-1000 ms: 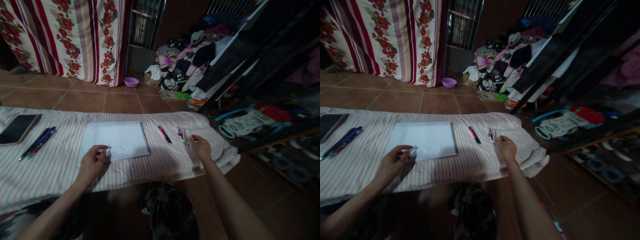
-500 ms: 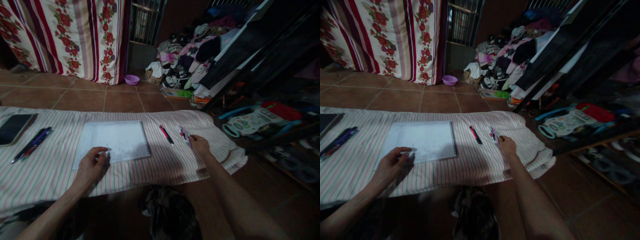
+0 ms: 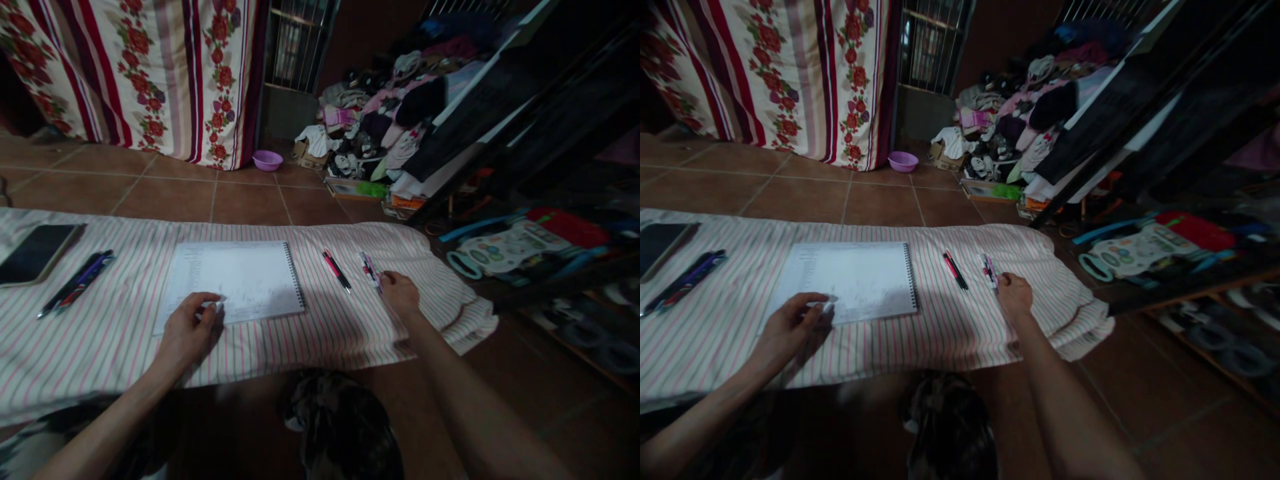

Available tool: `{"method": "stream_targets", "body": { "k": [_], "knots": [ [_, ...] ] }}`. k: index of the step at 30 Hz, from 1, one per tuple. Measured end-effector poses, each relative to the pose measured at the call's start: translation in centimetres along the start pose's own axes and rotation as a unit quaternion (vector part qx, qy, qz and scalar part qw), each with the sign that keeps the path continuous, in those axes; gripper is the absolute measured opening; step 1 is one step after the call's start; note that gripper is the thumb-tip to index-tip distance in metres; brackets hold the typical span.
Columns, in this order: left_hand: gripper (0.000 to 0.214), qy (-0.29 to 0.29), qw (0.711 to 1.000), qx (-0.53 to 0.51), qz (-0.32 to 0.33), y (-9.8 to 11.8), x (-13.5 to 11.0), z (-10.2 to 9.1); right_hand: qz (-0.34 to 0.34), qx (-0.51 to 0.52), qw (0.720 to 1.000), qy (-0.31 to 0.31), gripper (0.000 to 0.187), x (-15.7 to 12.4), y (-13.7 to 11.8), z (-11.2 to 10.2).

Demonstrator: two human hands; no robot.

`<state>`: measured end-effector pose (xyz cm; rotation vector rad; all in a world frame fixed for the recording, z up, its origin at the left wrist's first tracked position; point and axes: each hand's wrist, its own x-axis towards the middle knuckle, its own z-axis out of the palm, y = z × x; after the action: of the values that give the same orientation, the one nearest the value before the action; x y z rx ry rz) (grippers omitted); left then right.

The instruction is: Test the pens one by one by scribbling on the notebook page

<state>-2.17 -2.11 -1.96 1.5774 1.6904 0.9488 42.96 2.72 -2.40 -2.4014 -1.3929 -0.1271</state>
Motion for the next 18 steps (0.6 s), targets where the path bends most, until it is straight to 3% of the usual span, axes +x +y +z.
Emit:
{"method": "stream_targets", "body": {
  "k": [10,13,15,18],
  "knots": [
    [0.027,0.005,1.0,-0.016,0.007,-0.1,-0.3,-0.6,-0.056,0.07,0.994,0.058,0.038,-0.9,-5.8,-0.1],
    [0.026,0.013,1.0,-0.02,0.012,-0.3,-0.3,-0.9,-0.079,0.105,0.989,0.069,0.039,-2.0,-8.7,0.0],
    [0.025,0.022,0.999,-0.009,0.024,-0.3,-0.2,-1.3,-0.103,0.183,0.975,0.069,0.039,-3.2,-11.2,0.1],
    [0.023,0.044,0.998,0.021,0.047,-0.2,0.1,-2.3,-0.136,0.28,0.95,0.025,0.039,-5.4,-15.1,0.4]
  ]
}}
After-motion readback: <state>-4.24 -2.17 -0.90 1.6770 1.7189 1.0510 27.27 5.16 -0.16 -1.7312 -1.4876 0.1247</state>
